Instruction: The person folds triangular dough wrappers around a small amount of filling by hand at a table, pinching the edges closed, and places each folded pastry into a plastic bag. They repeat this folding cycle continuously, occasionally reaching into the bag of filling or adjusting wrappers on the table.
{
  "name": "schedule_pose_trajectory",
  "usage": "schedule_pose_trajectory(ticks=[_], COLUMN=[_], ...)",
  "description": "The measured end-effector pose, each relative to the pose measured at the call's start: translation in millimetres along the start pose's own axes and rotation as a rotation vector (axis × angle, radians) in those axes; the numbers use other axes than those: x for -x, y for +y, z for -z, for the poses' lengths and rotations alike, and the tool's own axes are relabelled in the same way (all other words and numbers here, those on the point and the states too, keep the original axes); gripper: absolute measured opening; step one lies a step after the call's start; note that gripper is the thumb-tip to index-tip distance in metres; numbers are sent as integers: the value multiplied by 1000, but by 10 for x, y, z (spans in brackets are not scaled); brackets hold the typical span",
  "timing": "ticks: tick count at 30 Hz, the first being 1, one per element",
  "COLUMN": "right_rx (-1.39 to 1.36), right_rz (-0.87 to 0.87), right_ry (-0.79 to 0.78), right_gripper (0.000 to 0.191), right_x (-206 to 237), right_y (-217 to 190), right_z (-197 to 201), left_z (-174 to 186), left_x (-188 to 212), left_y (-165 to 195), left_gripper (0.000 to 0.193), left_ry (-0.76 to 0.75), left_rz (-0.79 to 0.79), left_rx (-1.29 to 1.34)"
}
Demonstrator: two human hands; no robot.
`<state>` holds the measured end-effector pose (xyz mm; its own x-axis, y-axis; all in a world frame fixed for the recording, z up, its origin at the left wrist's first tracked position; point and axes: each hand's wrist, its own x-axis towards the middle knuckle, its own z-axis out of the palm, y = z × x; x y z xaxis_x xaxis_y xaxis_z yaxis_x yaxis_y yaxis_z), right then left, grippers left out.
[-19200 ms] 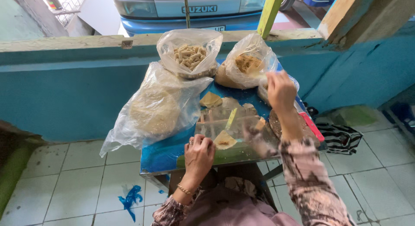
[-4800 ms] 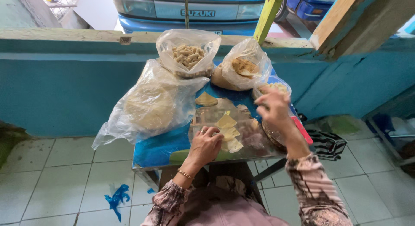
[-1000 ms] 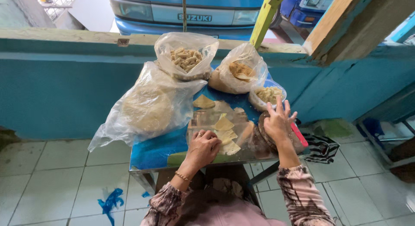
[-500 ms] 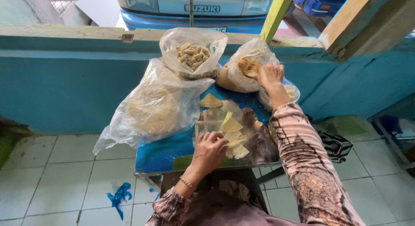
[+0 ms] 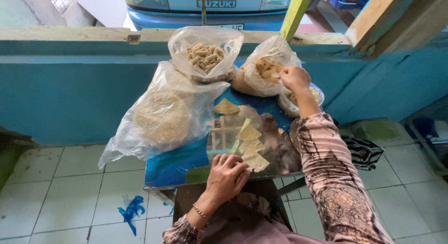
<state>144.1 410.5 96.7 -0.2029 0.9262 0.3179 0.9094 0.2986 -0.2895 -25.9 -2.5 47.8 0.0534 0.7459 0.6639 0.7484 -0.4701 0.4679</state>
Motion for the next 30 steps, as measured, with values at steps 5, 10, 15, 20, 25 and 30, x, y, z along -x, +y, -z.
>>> schedule_pose_trajectory(ticks=[5,10,15,20,25,30], right_rx=[-433,-598,-571,-423,-257,-229], right_rz=[10,104,234,335,518,565], right_ry=[8,-16,-152,-87,135,201], right_gripper=[25,22,19,14,9,9], right_x=[237,1080,2288,2946,3072,3097], right_y=[289,262,-25,-311,-403,-458], right_z=[94,368,487,501,561,595], left_z=[13,35,73,1,-73,-75], left_x=[20,-22,-106,-126,-113,-103], left_y=[-56,-162,-260,-224,-198,-204], left_gripper=[10,10,20,31,40,36], left_ry=[-9,26,-22,-132,-213,-229], left_rz=[39,78,74,-51,-80,-54], left_rx=[99,120,57,39,-60,-61])
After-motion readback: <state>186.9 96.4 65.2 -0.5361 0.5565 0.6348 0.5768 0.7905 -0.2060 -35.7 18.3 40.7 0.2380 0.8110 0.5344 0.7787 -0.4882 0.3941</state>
